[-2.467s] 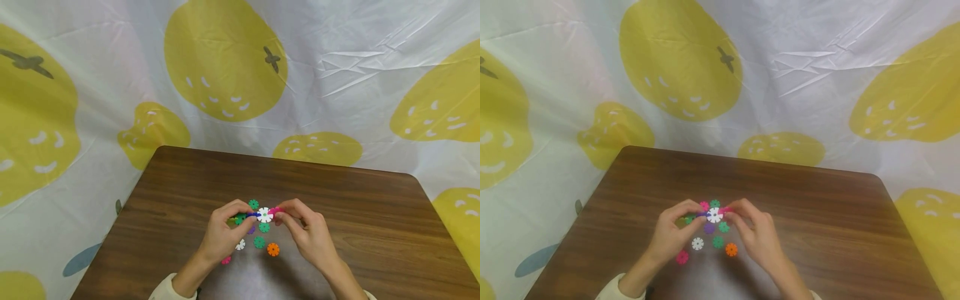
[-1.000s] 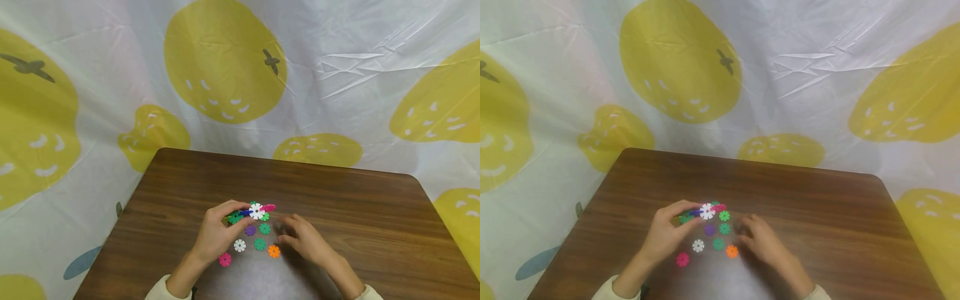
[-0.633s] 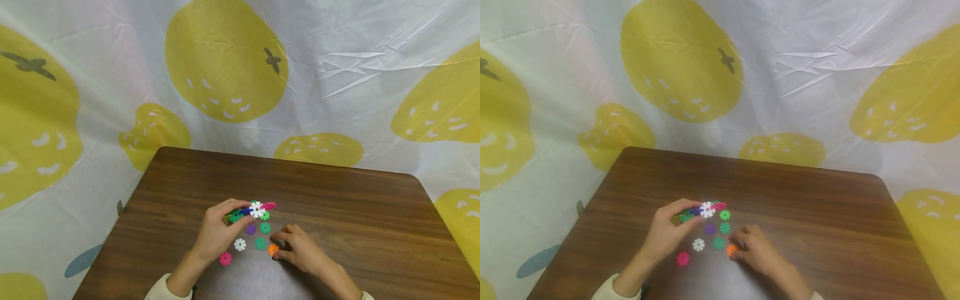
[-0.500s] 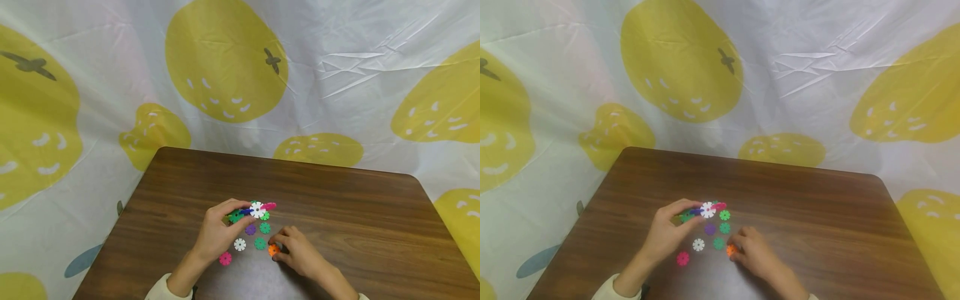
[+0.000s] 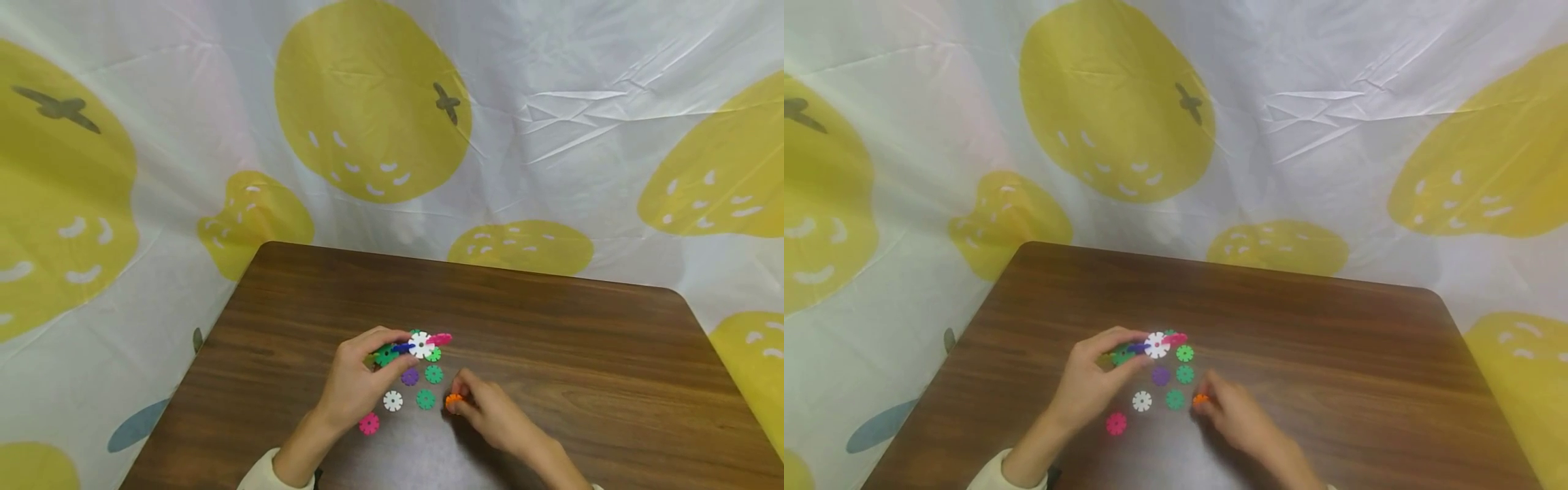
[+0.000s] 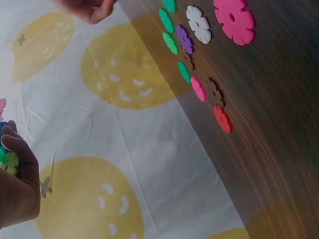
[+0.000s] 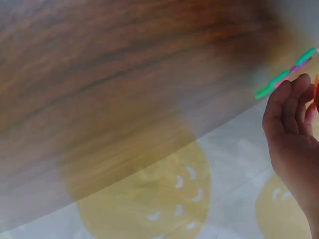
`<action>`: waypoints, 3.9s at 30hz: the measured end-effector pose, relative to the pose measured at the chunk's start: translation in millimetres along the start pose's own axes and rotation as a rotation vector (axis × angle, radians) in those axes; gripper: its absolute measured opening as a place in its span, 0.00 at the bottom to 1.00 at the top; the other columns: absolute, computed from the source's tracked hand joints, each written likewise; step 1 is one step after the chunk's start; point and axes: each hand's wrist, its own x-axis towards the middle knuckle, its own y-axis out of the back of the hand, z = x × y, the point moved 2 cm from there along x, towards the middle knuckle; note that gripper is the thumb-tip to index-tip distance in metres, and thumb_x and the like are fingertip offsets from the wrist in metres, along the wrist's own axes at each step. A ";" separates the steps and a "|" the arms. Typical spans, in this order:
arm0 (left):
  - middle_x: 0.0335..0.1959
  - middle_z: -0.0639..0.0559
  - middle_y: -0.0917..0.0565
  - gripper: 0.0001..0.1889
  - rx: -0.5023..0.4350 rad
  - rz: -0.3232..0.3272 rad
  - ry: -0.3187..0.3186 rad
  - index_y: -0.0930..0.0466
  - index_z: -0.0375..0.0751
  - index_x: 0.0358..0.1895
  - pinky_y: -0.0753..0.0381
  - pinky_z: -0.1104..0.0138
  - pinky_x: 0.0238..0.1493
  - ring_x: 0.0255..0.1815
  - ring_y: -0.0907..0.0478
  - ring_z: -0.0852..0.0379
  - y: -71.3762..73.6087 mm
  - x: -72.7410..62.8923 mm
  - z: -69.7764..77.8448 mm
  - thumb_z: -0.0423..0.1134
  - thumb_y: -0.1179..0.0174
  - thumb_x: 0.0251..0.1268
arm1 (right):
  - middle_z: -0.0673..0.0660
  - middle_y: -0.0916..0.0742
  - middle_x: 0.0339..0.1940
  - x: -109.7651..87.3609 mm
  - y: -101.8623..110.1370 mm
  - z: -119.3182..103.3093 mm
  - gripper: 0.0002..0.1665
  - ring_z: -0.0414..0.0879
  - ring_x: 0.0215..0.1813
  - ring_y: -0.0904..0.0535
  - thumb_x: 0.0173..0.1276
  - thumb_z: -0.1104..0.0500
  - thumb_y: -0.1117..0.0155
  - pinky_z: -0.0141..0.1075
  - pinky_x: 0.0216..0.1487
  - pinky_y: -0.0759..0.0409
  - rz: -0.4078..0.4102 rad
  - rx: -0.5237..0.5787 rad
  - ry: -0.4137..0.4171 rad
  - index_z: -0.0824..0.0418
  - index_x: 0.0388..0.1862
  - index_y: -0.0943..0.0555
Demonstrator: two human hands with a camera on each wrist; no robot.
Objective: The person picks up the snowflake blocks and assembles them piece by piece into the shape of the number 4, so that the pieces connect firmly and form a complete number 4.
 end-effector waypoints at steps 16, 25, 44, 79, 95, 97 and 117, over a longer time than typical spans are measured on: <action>0.40 0.50 0.11 0.11 -0.010 -0.013 -0.035 0.12 0.41 0.48 0.20 0.73 0.30 0.34 0.21 0.65 -3.4 -1.4 -0.5 0.35 0.27 0.63 | 0.46 0.17 0.25 -2.1 44.6 -48.5 0.09 0.36 0.26 0.22 0.78 0.65 0.41 0.31 0.27 0.19 0.388 0.076 0.050 0.58 0.54 0.21; 0.41 0.53 0.11 0.12 -0.005 -0.016 -0.018 0.12 0.42 0.48 0.17 0.72 0.32 0.34 0.19 0.65 -5.2 -2.6 -0.2 0.36 0.27 0.62 | 0.49 0.17 0.26 -0.9 65.9 -82.2 0.17 0.40 0.25 0.22 0.79 0.66 0.43 0.32 0.25 0.23 0.500 0.223 0.111 0.52 0.61 0.22; 0.40 0.50 0.10 0.11 -0.004 -0.007 -0.086 0.12 0.41 0.48 0.15 0.70 0.31 0.34 0.17 0.65 -9.5 -3.4 -0.7 0.37 0.28 0.64 | 0.48 0.14 0.24 0.8 66.7 -100.1 0.11 0.42 0.24 0.18 0.77 0.63 0.38 0.33 0.25 0.21 0.522 0.250 0.043 0.52 0.54 0.18; 0.39 0.46 0.10 0.13 0.072 -0.013 -0.217 0.11 0.32 0.46 0.13 0.73 0.37 0.35 0.14 0.58 -12.4 1.9 -1.8 0.29 0.25 0.57 | 0.53 0.14 0.21 5.5 56.1 -93.5 0.10 0.47 0.22 0.18 0.77 0.65 0.39 0.32 0.40 0.17 0.566 0.526 -0.109 0.66 0.53 0.18; 0.38 0.46 0.09 0.13 0.109 -0.022 -0.258 0.11 0.32 0.46 0.14 0.74 0.35 0.34 0.14 0.59 -12.3 3.3 0.8 0.29 0.26 0.58 | 0.52 0.15 0.20 6.2 56.5 -95.2 0.09 0.46 0.20 0.21 0.75 0.69 0.40 0.33 0.22 0.24 0.604 0.492 -0.028 0.69 0.51 0.18; 0.39 0.46 0.09 0.13 0.114 -0.031 -0.236 0.11 0.32 0.47 0.13 0.71 0.36 0.35 0.13 0.59 -12.4 3.7 1.2 0.30 0.25 0.58 | 0.50 0.14 0.21 6.2 57.0 -96.2 0.09 0.46 0.20 0.21 0.75 0.69 0.40 0.32 0.24 0.21 0.611 0.495 -0.010 0.68 0.52 0.18; 0.38 0.44 0.10 0.14 0.079 -0.003 -0.311 0.13 0.30 0.48 0.14 0.75 0.38 0.34 0.12 0.57 -15.0 4.5 -3.5 0.28 0.26 0.58 | 0.58 0.16 0.20 5.8 52.2 -95.6 0.10 0.45 0.21 0.22 0.74 0.70 0.40 0.32 0.25 0.23 0.626 0.461 -0.022 0.67 0.51 0.18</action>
